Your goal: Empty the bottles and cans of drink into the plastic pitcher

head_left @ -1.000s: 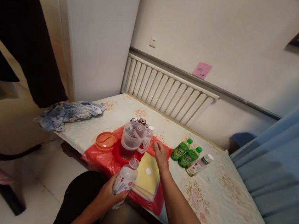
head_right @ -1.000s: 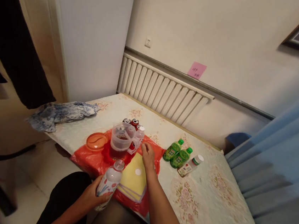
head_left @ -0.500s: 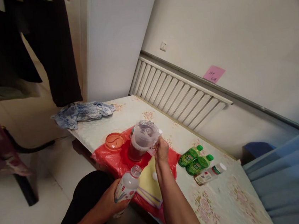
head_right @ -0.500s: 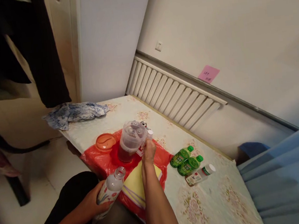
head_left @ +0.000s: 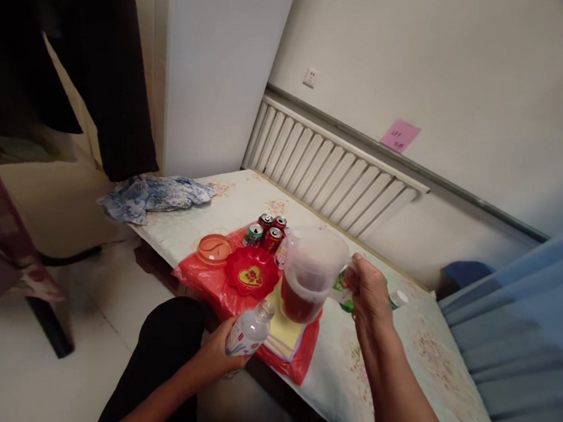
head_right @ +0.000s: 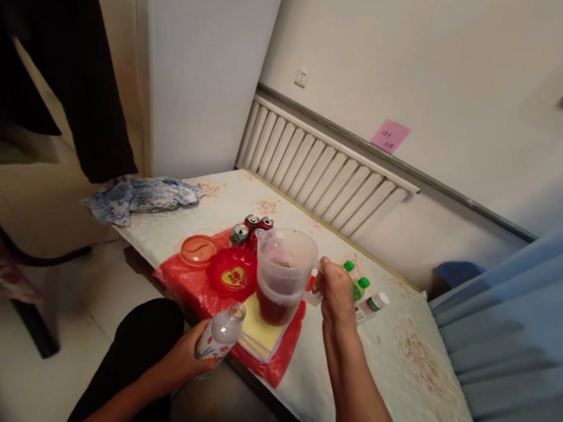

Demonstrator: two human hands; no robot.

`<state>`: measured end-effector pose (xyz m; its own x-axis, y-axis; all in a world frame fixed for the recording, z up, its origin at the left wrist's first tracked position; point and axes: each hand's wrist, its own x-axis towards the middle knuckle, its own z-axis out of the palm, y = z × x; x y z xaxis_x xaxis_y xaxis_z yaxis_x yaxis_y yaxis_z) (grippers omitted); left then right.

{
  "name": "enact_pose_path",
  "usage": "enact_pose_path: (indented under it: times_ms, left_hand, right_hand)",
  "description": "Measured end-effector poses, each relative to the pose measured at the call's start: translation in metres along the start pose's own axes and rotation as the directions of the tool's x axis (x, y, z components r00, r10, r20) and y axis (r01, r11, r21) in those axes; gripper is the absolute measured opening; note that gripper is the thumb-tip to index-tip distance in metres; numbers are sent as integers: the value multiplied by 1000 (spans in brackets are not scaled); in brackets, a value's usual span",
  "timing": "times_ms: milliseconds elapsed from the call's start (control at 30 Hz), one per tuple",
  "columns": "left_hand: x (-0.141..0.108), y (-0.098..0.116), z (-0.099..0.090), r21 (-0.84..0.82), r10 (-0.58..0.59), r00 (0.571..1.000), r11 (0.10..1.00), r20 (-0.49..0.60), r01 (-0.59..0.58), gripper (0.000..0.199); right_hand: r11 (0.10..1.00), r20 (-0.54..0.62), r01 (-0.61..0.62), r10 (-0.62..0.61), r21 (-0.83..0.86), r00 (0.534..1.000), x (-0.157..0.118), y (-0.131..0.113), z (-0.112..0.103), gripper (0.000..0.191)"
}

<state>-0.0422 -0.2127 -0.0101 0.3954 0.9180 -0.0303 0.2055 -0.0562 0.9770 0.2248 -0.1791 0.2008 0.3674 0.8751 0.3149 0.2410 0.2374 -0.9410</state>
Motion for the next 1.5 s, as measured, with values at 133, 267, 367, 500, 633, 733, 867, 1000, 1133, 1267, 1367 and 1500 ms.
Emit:
enact_pose_path:
  times_ms: [133,267,367,500,633,733,867,1000,1133,1267,1367,1500]
  left_hand:
    - [0,2,6,-20,24,1000,1000,4,-24,78]
    - [0,8,12,-7,59,998,998,-3,-59,78]
    - [-1,14,14,3,57,998,998,16,-57,81]
    - [-2,19,18,9,73,997,997,25,-73,81]
    - [-3,24,21,34,86,996,996,29,-87,76]
    - [-3,26,23,55,98,995,993,37,-100,75]
    - [-3,27,26,65,119,992,991,42,-121,76]
    - [-4,28,27,70,122,992,990,45,-125,75]
    - [-5,30,27,84,131,990,987,55,-135,76]
    - [-6,32,28,97,123,991,987,57,-128,76]
    - [-7,34,28,101,106,993,989,56,-111,79]
    - [-7,33,28,102,119,990,987,77,-127,79]
  right_hand:
    - [997,-16,-72,72,-6,997,-24,-12,-31,51]
    - [992,37,-79,83,-100,996,-43,-24,-57,53]
    - [986,76,-73,86,-153,993,-53,-30,-75,54]
    - [969,145,-82,119,-235,982,-62,-35,-93,56]
    - [937,207,-61,139,-343,968,-69,-40,-107,54]
    - [902,246,-11,130,-433,961,-72,-43,-115,51]
    - [860,256,21,129,-511,958,-75,-47,-120,48]
    - [826,274,39,141,-562,951,-77,-54,-118,47]
    - [795,305,75,142,-602,942,-78,-63,-111,46]
    - [768,327,113,131,-630,936,-79,-69,-108,46]
    - [760,328,110,142,-640,934,-79,-71,-108,46]
    - [752,354,132,141,-646,925,-78,-73,-107,46]
